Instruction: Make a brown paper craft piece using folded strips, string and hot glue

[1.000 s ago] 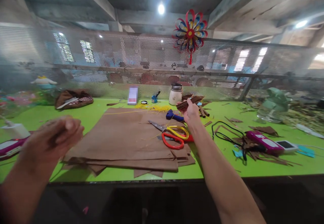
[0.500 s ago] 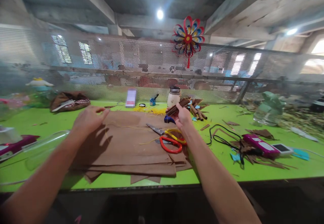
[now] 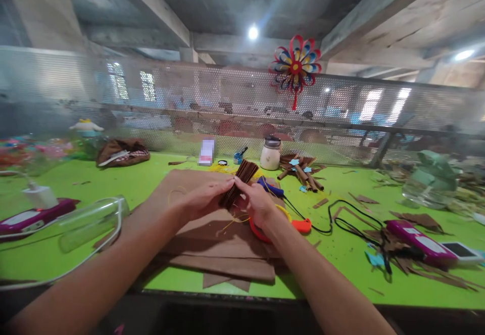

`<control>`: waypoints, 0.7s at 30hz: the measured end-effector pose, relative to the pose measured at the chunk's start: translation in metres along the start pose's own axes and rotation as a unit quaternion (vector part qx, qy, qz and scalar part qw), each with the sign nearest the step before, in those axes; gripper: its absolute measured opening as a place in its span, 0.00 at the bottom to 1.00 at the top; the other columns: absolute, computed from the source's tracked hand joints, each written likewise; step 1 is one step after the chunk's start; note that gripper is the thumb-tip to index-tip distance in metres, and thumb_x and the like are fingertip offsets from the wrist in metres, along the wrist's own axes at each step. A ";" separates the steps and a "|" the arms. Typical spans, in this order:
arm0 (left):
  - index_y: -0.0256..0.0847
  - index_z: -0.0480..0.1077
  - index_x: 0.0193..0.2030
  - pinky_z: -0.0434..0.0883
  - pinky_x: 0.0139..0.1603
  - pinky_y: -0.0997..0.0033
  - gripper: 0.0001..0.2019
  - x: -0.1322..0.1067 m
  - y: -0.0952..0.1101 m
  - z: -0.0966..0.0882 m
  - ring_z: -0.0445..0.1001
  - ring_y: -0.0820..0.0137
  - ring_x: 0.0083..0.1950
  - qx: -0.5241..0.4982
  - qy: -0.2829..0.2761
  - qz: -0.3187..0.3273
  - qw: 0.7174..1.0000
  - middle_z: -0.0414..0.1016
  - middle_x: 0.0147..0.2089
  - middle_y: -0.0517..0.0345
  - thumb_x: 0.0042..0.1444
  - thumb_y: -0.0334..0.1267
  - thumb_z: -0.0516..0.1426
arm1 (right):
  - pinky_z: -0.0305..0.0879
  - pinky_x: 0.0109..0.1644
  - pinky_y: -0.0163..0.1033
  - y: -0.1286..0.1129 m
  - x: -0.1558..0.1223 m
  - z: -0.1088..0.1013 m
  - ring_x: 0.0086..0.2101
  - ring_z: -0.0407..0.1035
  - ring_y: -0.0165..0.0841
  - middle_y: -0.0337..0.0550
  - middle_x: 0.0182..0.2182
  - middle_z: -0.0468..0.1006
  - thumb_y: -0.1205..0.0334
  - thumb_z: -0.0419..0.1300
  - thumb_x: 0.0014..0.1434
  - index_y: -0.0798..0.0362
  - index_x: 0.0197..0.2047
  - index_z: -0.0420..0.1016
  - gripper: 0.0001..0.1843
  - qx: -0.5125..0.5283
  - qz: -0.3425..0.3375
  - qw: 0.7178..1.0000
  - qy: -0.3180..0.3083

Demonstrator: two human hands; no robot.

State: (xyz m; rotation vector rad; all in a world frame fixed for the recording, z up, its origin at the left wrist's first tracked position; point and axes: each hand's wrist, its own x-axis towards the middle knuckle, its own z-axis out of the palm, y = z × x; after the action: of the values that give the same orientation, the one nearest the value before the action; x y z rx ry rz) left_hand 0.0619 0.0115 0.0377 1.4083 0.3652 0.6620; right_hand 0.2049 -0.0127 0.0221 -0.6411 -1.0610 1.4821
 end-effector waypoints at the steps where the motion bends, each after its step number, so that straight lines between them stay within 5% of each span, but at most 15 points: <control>1: 0.33 0.71 0.39 0.69 0.40 0.66 0.15 -0.002 -0.003 0.000 0.73 0.67 0.38 -0.014 -0.015 -0.014 1.000 0.74 0.39 0.45 0.55 0.45 0.55 | 0.61 0.18 0.31 0.002 -0.002 0.002 0.19 0.66 0.26 0.38 0.26 0.77 0.56 0.63 0.51 0.52 0.42 0.74 0.16 -0.005 0.013 1.000 -0.004; 4: 0.31 0.70 0.38 0.69 0.37 0.67 0.16 -0.010 -0.007 -0.003 0.73 0.69 0.33 -0.015 -0.044 -0.036 0.998 0.74 0.35 0.45 0.57 0.45 0.53 | 0.60 0.16 0.32 0.005 -0.005 0.005 0.13 0.60 0.25 0.34 0.18 0.73 0.54 0.59 0.54 0.52 0.50 0.70 0.21 -0.029 0.013 0.998 -0.057; 7: 0.34 0.68 0.38 0.68 0.33 0.73 0.14 -0.015 -0.008 -0.007 0.71 0.73 0.29 -0.004 -0.044 -0.018 0.999 0.72 0.31 0.52 0.58 0.45 0.52 | 0.66 0.24 0.36 0.004 -0.005 0.005 0.15 0.65 0.28 0.35 0.15 0.71 0.52 0.56 0.57 0.54 0.53 0.68 0.23 -0.072 -0.014 0.990 -0.125; 10: 0.35 0.66 0.38 0.67 0.32 0.73 0.12 -0.017 -0.009 -0.012 0.71 0.74 0.27 0.022 -0.044 -0.004 0.999 0.71 0.28 0.55 0.57 0.44 0.53 | 0.68 0.35 0.40 0.001 -0.005 0.003 0.24 0.71 0.31 0.40 0.22 0.76 0.49 0.55 0.57 0.56 0.53 0.68 0.26 -0.138 -0.036 0.980 -0.142; 14: 0.35 0.65 0.43 0.69 0.39 0.64 0.13 -0.020 -0.008 -0.010 0.76 0.64 0.35 0.017 -0.100 -0.029 0.994 0.75 0.32 0.46 0.59 0.43 0.50 | 0.66 0.45 0.41 -0.005 -0.006 0.001 0.38 0.71 0.34 0.46 0.37 0.78 0.46 0.57 0.55 0.55 0.49 0.73 0.25 -0.253 -0.058 0.960 -0.107; 17: 0.34 0.65 0.45 0.68 0.44 0.59 0.12 -0.020 -0.007 -0.006 0.76 0.60 0.41 -0.030 -0.119 -0.033 0.992 0.76 0.39 0.40 0.59 0.41 0.51 | 0.66 0.43 0.39 -0.006 -0.006 -0.002 0.38 0.70 0.34 0.44 0.37 0.78 0.45 0.56 0.54 0.54 0.42 0.76 0.23 -0.261 -0.045 0.957 -0.116; 21: 0.34 0.65 0.44 0.68 0.44 0.55 0.14 -0.015 -0.012 -0.005 0.76 0.57 0.41 -0.092 -0.124 -0.068 0.986 0.77 0.39 0.38 0.58 0.43 0.52 | 0.67 0.32 0.35 0.002 -0.002 -0.010 0.25 0.69 0.29 0.40 0.22 0.76 0.42 0.56 0.52 0.57 0.33 0.76 0.24 -0.206 -0.001 0.974 -0.098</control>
State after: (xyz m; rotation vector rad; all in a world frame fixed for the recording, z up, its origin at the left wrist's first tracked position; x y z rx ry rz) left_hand 0.0500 0.0058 0.0230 1.2605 0.1947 0.3924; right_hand 0.2130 -0.0123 0.0159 -0.7917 -1.5437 1.3521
